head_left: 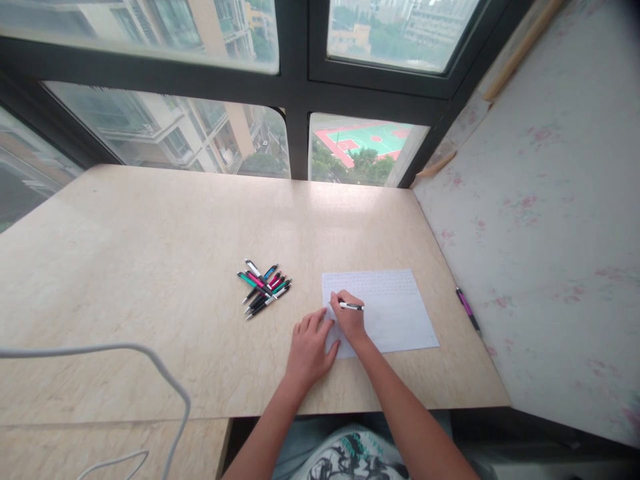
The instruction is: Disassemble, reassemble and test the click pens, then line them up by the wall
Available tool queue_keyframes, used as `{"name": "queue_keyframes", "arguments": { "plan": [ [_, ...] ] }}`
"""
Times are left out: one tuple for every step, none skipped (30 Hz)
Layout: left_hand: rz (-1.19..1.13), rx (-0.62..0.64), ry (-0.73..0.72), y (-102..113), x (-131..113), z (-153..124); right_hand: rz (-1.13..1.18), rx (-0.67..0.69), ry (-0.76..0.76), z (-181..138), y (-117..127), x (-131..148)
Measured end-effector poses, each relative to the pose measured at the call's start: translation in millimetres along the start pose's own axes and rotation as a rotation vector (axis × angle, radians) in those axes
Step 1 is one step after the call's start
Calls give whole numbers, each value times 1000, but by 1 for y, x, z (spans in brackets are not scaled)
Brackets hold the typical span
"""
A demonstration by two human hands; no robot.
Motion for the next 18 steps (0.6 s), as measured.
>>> {"name": "queue_keyframes", "arguments": {
  "plan": [
    [-1,-1,0,0,0,0,1,1,-1,0,0,0],
    [-1,-2,0,0,0,0,2,1,-2,0,0,0],
    [-1,-2,2,0,0,0,4,2,-3,0,0,0],
    [1,-1,3,0,0,0,5,3,-4,0,0,0],
    [2,0,4,0,0,0,7,5,-4,0,1,0],
    [3,1,4,0,0,0,8,5,-5,0,1,0],
    [3,1,4,0,0,0,9,6,-5,0,1,0],
    [2,1,4,0,0,0,10,6,-6,0,1,0],
    [0,0,3,0,0,0,11,6,-8,0,1,0],
    [-1,-1,2,0,0,0,11,5,-9,0,1,0],
    [-3,-1,2,0,0,0,12,5,-10,0,1,1],
    [-5,-1,2,0,0,0,12,4,-11,0,0,0],
    [-6,-2,2,0,0,0,12,4,-12,0,0,0],
    [-7,-3,4,0,0,0,11,4,-12,1,0,0],
    [-7,-5,6,0,0,0,10,5,-11,1,0,0],
    [-7,-6,8,0,0,0,9,5,-10,1,0,0],
    [-8,-5,9,0,0,0,8,5,-9,1,0,0],
    [-8,-3,11,0,0,0,5,5,-7,1,0,0]
  ]
}}
Point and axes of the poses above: each hand's wrist, its own z-axis towards the middle knuckle, its own y-axis out of the back of the hand, x = y × z, the point moved 1 cm from there along z, towards the middle knuckle, and after that the axes turned 2 degrees about z, right-handed, at the moved point
